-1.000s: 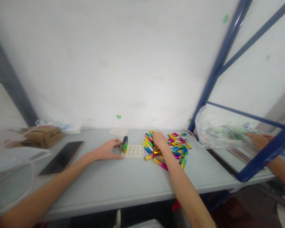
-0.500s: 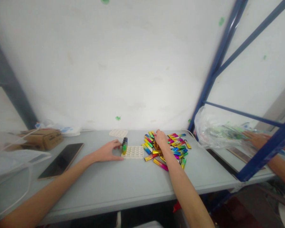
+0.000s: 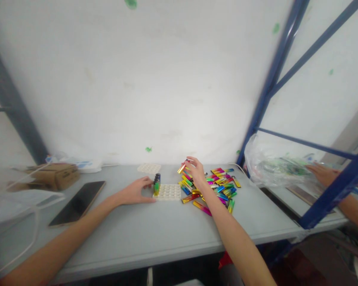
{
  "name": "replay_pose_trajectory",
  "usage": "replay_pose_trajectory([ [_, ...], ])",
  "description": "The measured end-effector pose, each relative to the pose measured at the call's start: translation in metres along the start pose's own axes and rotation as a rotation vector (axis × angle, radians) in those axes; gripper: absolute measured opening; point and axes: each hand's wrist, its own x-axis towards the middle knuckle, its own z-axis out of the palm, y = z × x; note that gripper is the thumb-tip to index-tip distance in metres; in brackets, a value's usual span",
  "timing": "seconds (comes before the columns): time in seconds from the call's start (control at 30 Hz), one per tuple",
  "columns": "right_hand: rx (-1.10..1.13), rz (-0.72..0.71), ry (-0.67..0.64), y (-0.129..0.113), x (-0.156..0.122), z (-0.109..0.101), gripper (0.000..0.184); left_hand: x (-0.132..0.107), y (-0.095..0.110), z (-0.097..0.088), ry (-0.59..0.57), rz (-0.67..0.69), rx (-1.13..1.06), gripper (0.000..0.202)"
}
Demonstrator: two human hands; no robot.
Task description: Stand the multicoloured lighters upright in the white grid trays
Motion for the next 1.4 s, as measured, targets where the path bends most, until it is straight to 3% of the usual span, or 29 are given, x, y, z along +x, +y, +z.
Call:
replay_pose_trajectory([
  [0.2,0.152,0.105,-0.168,-0.007,-0.023,0.027,0.046,0.0,-0.001,0.001,0.004,0.005,0.007,0.062],
  [0.33,0.083,0.12,-0.262,0.001,-0.03,0.035,0.037,0.0,0.0,0.001,0.001,0.011,0.008,0.062],
  [0.5,-0.032,0.107,-0.306,0.003,-0.041,0.042,0.042,-0.001,0.001,0.001,0.005,0.011,0.007,0.062],
  [0.67,-0.169,0.187,-0.38,0.004,-0.048,0.047,0.04,-0.001,0.0,0.002,0.022,0.019,0.033,0.061],
  [0.87,-0.528,-0.122,-0.23,0.013,-0.05,0.05,0.052,-0.001,0.003,0.002,0.036,0.001,0.056,0.059],
  [1.03,-0.661,-0.215,-0.078,0.014,-0.048,0.048,0.042,-0.001,0.002,0.001,0.042,0.002,0.039,0.052],
  [1.23,-0.695,-0.262,-0.071,0.007,-0.048,0.046,0.043,-0.001,-0.002,0.003,0.038,-0.01,0.018,0.05],
  [1.4,-0.731,-0.321,-0.237,0.003,-0.052,0.047,0.038,-0.001,-0.004,0.003,0.04,0.0,0.023,0.053],
])
